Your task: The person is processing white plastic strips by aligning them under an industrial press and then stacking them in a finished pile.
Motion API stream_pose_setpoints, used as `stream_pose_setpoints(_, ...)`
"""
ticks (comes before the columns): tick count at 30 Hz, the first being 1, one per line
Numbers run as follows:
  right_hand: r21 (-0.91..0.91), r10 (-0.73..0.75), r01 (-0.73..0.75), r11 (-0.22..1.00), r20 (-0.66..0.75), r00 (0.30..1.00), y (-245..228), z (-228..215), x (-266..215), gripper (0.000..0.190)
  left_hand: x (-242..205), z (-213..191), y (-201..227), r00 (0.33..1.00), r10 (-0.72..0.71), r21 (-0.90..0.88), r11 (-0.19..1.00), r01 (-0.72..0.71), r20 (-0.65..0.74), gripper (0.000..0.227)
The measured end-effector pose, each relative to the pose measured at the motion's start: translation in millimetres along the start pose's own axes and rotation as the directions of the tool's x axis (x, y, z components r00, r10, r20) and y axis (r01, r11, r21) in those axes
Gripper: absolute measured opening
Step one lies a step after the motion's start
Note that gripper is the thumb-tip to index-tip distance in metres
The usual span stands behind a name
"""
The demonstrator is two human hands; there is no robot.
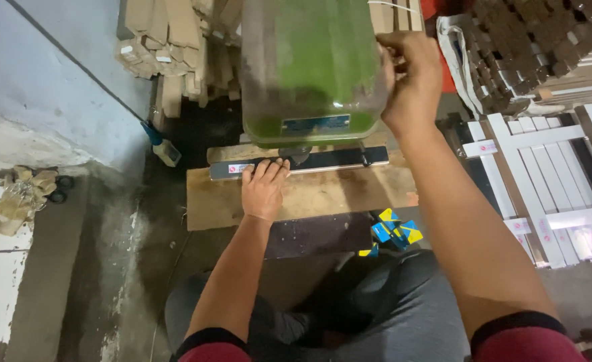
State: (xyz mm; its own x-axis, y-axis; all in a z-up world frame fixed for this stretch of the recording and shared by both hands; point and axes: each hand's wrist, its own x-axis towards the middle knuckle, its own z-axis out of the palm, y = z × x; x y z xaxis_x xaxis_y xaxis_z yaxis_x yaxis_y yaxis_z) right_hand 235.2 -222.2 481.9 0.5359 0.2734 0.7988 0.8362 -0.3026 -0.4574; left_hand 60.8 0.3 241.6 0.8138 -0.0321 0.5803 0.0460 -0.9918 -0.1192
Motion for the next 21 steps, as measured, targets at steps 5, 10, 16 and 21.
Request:
stream_pose_setpoints(5, -0.05, 0.005, 0.008, 0.999, 0.257, 0.966, 37.7, 14.4, -16.3, 0.032, -3.5, 9.7, -1.2, 1.0, -0.008, -0.026, 1.0, 0.007, -0.014, 0.038)
stream_pose_setpoints(10, -0.507, 0.553, -0.276, 0.817, 0.551, 0.625, 146.2, 36.3, -119.1, 0.052, -20.6, 48.2, -6.7, 0.999, -0.052, -0.127, 0.99, 0.053, 0.014, 0.03)
stream_pose_setpoints(16, -0.508, 0.656, -0.416, 0.754, 0.548, 0.518, 62.6, -21.9, -124.7, 0.042, -11.0, 18.5, -2.1, 0.993, -0.121, -0.261, 0.959, 0.113, -0.013, 0.031)
stream_pose_setpoints(21, -0.454, 0.822, -0.688, 0.566, 0.374, 0.429, 107.8, -22.3, -187.5, 0.049, -17.2, -11.4, -8.1, 0.913, -0.403, -0.383, 0.856, 0.347, -0.072, 0.037)
